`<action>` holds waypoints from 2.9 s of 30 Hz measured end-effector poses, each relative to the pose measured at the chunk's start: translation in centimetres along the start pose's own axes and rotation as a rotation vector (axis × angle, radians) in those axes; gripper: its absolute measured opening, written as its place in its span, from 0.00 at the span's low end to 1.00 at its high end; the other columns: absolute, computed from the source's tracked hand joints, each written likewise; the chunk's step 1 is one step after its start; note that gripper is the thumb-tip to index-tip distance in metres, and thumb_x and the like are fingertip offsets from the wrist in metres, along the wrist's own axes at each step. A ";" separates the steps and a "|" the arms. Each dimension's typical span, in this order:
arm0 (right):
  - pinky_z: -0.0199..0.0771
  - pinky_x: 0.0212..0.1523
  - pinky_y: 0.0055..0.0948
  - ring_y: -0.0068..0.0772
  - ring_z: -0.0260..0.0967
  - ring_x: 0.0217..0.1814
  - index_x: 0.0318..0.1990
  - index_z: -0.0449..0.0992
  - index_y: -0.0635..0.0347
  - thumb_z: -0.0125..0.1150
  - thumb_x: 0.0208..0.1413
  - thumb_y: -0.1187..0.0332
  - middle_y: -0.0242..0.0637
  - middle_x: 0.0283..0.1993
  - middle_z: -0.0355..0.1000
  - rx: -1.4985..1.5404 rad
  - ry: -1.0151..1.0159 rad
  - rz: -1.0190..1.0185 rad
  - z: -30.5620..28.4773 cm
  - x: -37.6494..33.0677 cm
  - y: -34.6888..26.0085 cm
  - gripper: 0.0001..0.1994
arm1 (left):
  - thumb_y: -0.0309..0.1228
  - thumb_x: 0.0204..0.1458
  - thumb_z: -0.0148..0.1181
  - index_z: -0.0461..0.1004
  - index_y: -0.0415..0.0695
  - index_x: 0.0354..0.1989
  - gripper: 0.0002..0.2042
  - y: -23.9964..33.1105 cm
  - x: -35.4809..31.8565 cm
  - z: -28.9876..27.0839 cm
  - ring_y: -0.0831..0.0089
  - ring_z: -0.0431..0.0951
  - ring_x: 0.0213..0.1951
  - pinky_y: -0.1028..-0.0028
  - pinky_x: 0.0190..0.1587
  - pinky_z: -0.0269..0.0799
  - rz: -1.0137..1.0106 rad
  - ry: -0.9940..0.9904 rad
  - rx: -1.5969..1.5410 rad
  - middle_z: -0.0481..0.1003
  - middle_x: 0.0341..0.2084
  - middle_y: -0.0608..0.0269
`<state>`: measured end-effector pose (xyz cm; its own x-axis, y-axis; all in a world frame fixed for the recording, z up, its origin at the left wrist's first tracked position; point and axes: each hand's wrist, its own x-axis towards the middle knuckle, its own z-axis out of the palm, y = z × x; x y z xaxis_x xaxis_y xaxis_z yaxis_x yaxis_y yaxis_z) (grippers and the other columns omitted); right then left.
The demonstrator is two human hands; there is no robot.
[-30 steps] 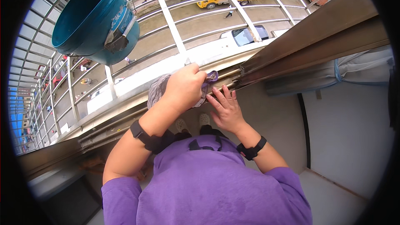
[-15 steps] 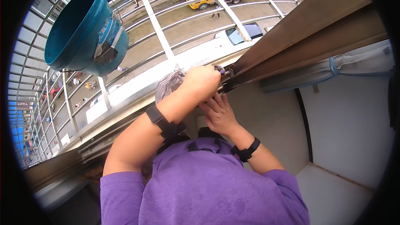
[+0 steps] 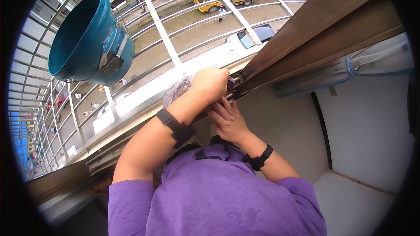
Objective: The person wipes the metal window frame with a cloth, repeatedly dipping the cloth into a bucket of water and wringing it out. They clean along the frame's edges and corners, occasionally adjusting their grip and position.
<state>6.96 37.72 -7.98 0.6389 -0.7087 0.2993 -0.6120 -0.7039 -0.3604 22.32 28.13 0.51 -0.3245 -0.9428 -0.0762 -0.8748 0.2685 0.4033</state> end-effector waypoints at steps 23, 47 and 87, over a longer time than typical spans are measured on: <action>0.55 0.66 0.47 0.51 0.60 0.66 0.48 0.75 0.60 0.60 0.48 0.76 0.44 0.55 0.70 0.418 -0.029 0.076 -6.1 2.6 -2.5 0.17 | 0.34 0.59 0.47 0.72 0.36 0.27 0.15 -6.0 -17.4 -7.4 0.57 0.77 0.30 0.64 0.36 0.72 -0.413 0.437 -0.798 0.75 0.24 0.48; 0.68 0.38 0.16 0.15 0.68 0.37 0.48 0.75 0.64 0.51 0.58 0.82 0.28 0.39 0.74 1.203 -0.259 0.208 -7.0 15.3 -9.4 0.13 | 0.26 0.47 0.63 0.72 0.38 0.32 0.07 -3.8 -24.1 -8.6 0.56 0.70 0.38 0.64 0.43 0.68 0.197 0.590 -0.372 0.71 0.34 0.57; 0.71 0.32 0.35 0.42 0.68 0.33 0.39 0.77 0.59 0.61 0.46 0.75 0.39 0.32 0.67 0.236 0.290 -0.177 -6.1 10.6 -12.4 0.10 | 0.31 0.51 0.64 0.74 0.37 0.42 0.13 -6.3 -21.1 -9.9 0.58 0.78 0.34 0.68 0.38 0.72 -0.096 0.220 -0.500 0.77 0.31 0.48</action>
<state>18.46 38.68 5.02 0.5461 -0.5857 0.5989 -0.3594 -0.8097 -0.4640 38.26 44.39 8.62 -0.1223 -0.9918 0.0371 -0.6015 0.1038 0.7921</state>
